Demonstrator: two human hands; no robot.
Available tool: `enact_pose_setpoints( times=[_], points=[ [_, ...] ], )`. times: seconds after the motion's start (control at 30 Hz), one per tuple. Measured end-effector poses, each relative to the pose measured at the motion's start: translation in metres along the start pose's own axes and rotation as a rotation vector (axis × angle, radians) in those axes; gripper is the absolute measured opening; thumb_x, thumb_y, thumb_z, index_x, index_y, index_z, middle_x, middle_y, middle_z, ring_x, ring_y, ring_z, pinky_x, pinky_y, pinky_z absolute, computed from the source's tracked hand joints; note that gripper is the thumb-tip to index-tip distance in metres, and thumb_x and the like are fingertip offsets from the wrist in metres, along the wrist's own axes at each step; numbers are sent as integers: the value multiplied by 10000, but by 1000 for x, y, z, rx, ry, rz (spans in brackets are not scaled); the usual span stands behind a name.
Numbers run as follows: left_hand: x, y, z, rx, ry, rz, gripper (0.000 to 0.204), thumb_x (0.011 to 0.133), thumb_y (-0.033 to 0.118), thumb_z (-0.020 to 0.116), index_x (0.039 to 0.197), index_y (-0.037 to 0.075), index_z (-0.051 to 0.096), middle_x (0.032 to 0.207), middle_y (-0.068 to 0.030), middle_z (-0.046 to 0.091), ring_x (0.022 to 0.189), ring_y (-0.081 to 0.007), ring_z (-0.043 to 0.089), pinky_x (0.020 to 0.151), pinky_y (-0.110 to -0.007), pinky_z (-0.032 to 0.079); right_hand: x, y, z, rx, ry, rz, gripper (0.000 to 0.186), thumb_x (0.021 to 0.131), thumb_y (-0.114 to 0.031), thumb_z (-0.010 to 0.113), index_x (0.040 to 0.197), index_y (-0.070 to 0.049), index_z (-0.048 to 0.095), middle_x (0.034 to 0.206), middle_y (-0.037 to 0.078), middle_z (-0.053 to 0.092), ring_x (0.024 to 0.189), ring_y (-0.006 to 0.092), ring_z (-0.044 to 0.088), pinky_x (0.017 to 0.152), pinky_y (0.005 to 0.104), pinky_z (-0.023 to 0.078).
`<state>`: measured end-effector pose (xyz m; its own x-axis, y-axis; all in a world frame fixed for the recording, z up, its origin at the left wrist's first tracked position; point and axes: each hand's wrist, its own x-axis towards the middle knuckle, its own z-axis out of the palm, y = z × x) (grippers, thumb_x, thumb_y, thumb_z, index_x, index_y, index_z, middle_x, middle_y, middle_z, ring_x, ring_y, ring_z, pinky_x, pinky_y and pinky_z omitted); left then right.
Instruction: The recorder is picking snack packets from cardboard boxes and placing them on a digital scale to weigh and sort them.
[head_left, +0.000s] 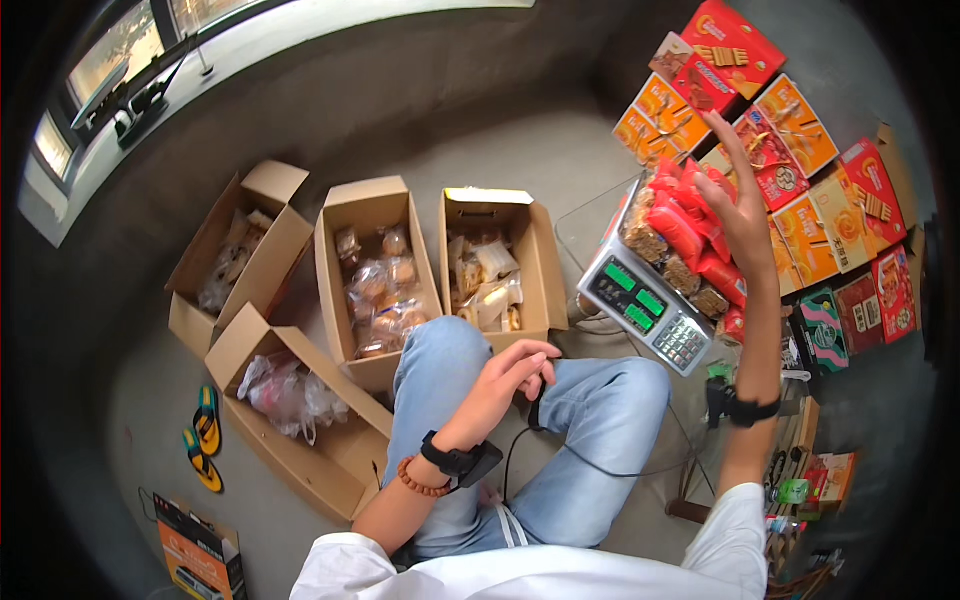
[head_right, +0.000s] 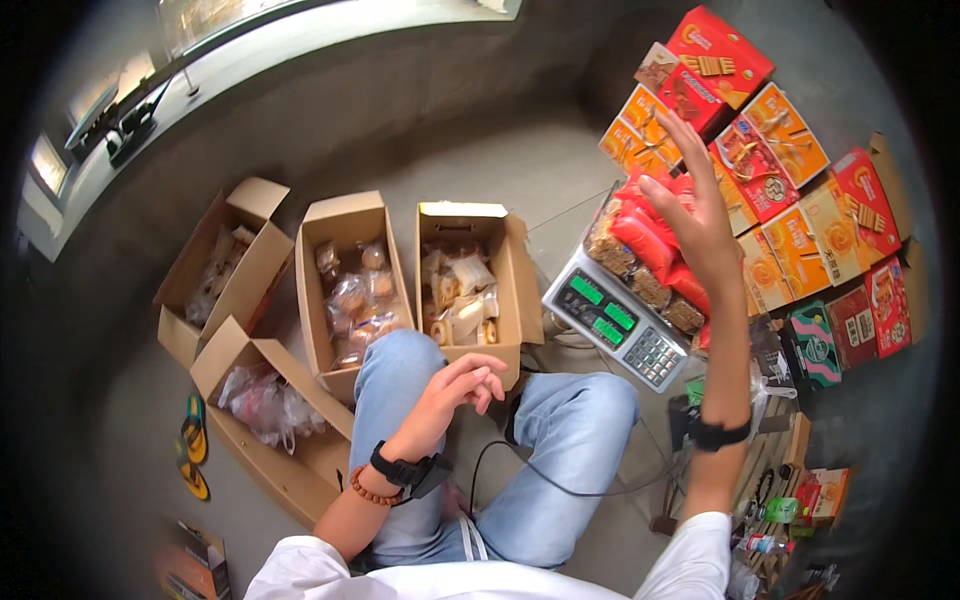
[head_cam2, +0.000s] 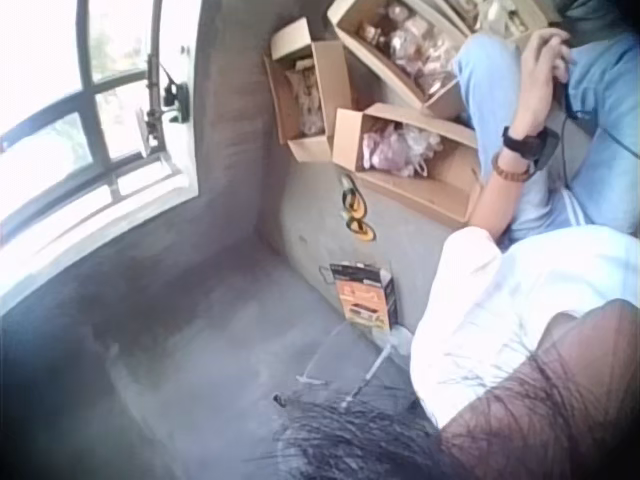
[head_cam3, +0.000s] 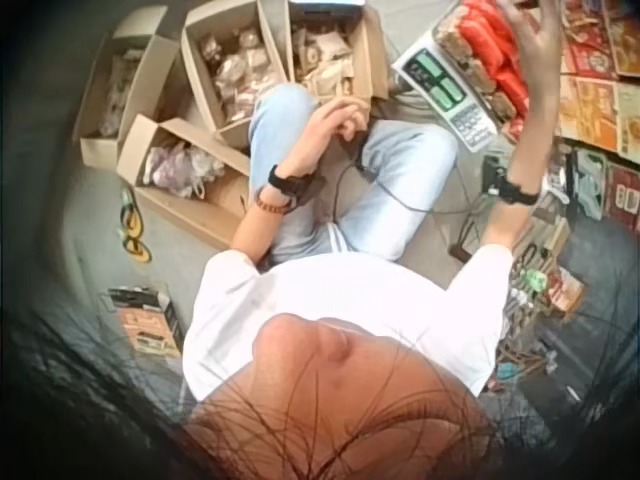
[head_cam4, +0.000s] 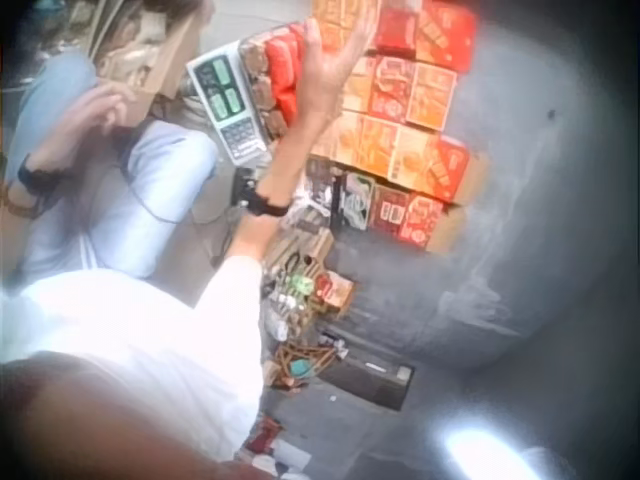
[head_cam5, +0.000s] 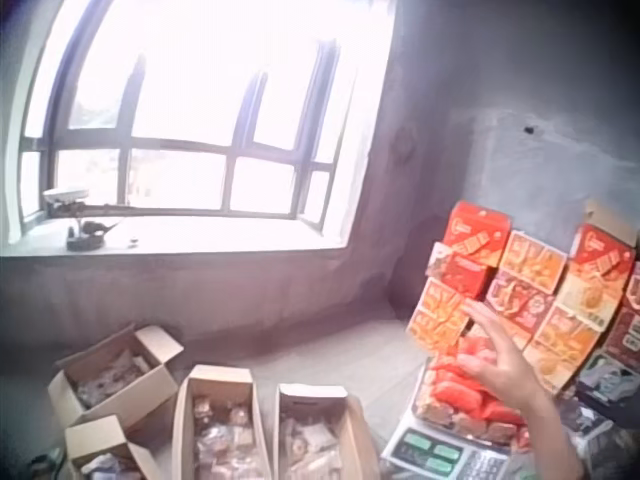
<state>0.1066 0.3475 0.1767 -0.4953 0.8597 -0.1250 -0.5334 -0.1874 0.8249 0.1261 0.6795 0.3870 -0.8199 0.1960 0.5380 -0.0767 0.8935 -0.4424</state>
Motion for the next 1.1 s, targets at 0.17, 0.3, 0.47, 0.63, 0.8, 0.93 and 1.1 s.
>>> enact_pose_setpoints(
  times=[0.17,0.3,0.47,0.63,0.8,0.93,1.1],
  points=[
    [-37,29,-38,-56,-50,146,375,1106,280,522,1250,-33,670,1121,-116,705,1037,-187,654,1007,-355,502,-30,-84,80,534,89,-140,738,938,-243,710,1596,7,488,1676,165,480,1589,307,394,1312,459,257],
    [-40,44,-140,223,283,240,335,1091,294,567,1112,-16,692,1133,-113,722,1129,-207,669,1094,-375,488,-52,-95,144,501,-123,-87,670,931,-145,709,1561,-3,531,1601,192,551,1551,321,452,1283,437,321],
    [21,-4,-279,1285,483,-53,420,923,301,773,1252,46,715,1194,-184,729,1166,-354,688,1026,-452,544,-87,-79,229,536,-317,-8,533,1052,-189,636,1547,-20,541,1527,228,581,1490,396,497,1257,490,372],
    [102,-77,-387,1723,328,-228,876,759,338,883,1538,161,524,1595,-214,496,1378,-472,548,1106,-530,532,-108,-94,268,443,-509,-158,622,1057,-246,658,1602,-17,465,1547,240,550,1477,434,493,1246,516,397],
    [150,-124,-450,2060,284,-459,1239,590,417,1023,1650,302,391,1813,-167,147,1608,-472,269,1117,-632,491,-118,-113,259,551,-579,-241,612,974,-292,688,1485,25,574,1430,227,600,1385,412,552,1216,537,383],
    [167,-156,-458,2054,131,-581,1173,567,519,1022,1585,291,486,1792,-151,202,1614,-484,236,1174,-715,399,-109,-109,256,496,-434,-172,463,972,-225,687,1387,-33,616,1304,207,661,1303,379,596,1130,530,456],
    [158,-170,-457,2082,-117,-500,1057,582,515,1010,1514,267,578,1715,-156,365,1578,-509,296,1189,-725,369,-113,-97,245,419,-527,-56,394,999,-178,647,1375,-57,653,1322,204,673,1322,352,617,1183,552,457]
  ],
)
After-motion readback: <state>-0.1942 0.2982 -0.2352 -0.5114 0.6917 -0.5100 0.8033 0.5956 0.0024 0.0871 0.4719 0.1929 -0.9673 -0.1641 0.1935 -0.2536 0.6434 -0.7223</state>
